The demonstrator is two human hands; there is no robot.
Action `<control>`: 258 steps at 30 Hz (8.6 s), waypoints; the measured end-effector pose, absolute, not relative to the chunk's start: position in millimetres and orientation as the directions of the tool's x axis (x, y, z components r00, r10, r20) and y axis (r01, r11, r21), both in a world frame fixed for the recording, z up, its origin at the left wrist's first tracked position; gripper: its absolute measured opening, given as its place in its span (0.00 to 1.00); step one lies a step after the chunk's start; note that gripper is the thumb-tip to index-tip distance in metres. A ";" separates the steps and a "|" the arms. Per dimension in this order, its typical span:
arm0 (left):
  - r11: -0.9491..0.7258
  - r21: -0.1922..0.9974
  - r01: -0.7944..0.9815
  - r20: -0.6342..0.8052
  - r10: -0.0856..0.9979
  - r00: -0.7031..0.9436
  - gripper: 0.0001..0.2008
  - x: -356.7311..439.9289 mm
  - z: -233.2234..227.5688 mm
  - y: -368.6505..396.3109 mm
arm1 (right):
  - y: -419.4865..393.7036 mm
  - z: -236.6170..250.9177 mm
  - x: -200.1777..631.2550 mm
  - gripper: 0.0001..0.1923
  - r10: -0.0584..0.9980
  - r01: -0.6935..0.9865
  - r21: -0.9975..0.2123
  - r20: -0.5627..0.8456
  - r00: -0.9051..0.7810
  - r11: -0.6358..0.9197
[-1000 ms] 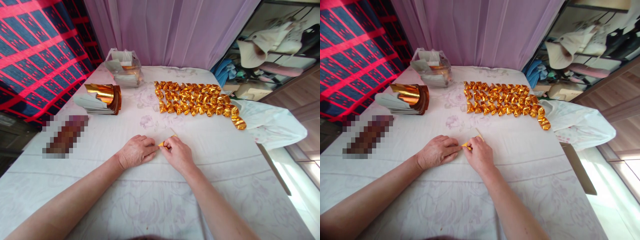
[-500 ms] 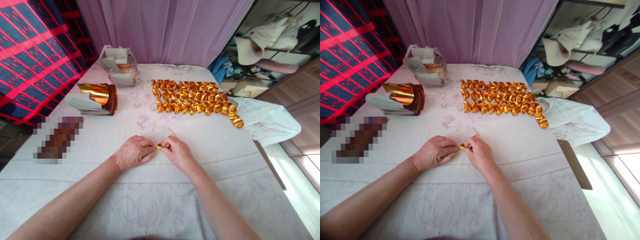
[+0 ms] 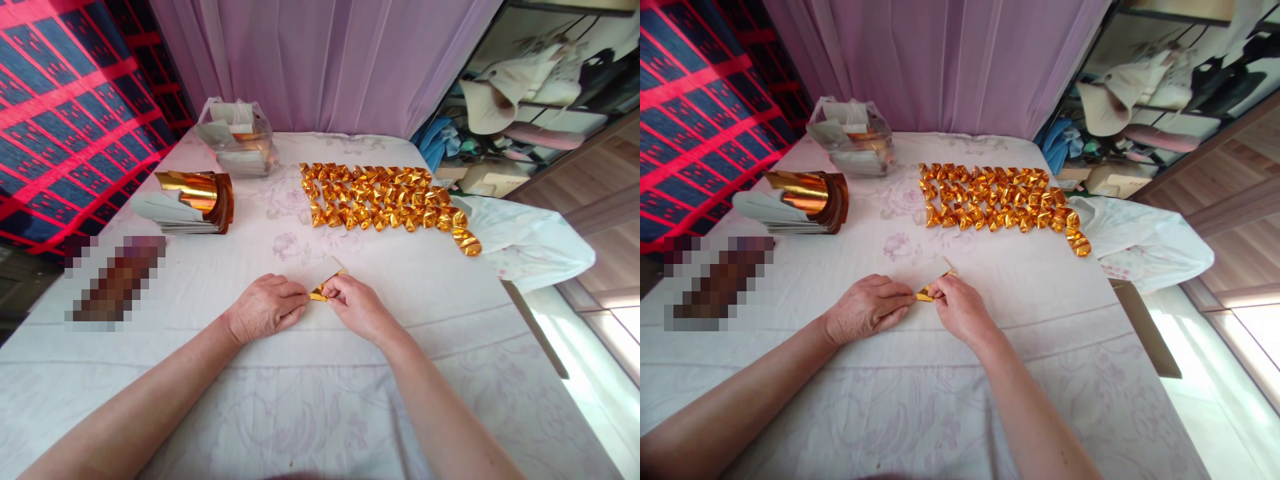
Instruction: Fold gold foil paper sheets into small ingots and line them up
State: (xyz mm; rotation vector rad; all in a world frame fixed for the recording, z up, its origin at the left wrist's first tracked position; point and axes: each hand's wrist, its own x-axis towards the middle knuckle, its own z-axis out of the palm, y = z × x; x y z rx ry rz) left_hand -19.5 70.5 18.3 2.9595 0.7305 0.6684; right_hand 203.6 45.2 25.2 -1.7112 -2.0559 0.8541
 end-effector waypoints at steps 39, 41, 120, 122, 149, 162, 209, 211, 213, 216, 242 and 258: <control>-0.680 0.050 0.732 0.267 0.715 0.646 0.26 33.4 26.8 29.4 | 56.5 7.1 244.4 0.11 0.985 0.812 -0.581 0.101 0.142 -0.058; -0.666 0.055 0.744 0.251 0.730 0.635 0.26 31.3 27.3 29.3 | 53.2 6.9 242.8 0.11 0.987 0.799 -0.598 0.080 0.138 -0.063; -0.718 0.251 0.649 0.369 0.691 0.622 0.12 0.3 9.0 6.5 | 12.6 8.8 211.8 0.12 0.814 0.733 -0.366 0.350 -0.463 0.574; -0.736 0.241 0.633 0.360 0.673 0.646 0.11 -1.5 10.6 6.7 | 12.6 9.2 212.5 0.10 0.823 0.737 -0.376 0.345 -0.451 0.561; -0.790 0.217 0.573 0.354 0.611 0.709 0.16 -5.9 9.3 10.4 | 14.8 9.8 220.3 0.07 0.852 0.702 -0.485 0.342 -0.396 0.521; -0.804 0.142 0.577 0.361 0.585 0.726 0.16 -8.3 9.5 12.8 | 15.7 10.9 217.0 0.09 0.881 0.739 -0.484 0.315 -0.352 0.468; -0.732 0.171 0.660 0.287 0.678 0.677 0.19 -1.1 7.0 0.5 | 17.3 14.9 212.4 0.06 0.904 0.771 -0.474 0.273 -0.329 0.424; -0.731 0.171 0.660 0.284 0.678 0.678 0.19 -0.9 7.1 0.7 | 17.1 14.3 212.0 0.07 0.908 0.780 -0.469 0.272 -0.318 0.413; -0.733 0.167 0.659 0.285 0.676 0.679 0.19 -0.6 7.6 1.3 | 16.6 13.4 211.3 0.07 0.913 0.792 -0.460 0.266 -0.309 0.402; -0.739 0.152 0.656 0.286 0.669 0.686 0.19 0.2 8.9 2.3 | 16.0 12.7 210.2 0.07 0.920 0.807 -0.446 0.253 -0.301 0.386; -0.723 0.143 0.676 0.285 0.684 0.671 0.18 1.9 12.5 5.3 | 16.1 14.0 205.6 0.07 0.929 0.844 -0.402 0.253 -0.269 0.354; -0.731 0.161 0.663 0.269 0.679 0.683 0.18 3.0 16.1 5.9 | 16.1 14.4 204.5 0.07 0.935 0.849 -0.407 0.245 -0.255 0.338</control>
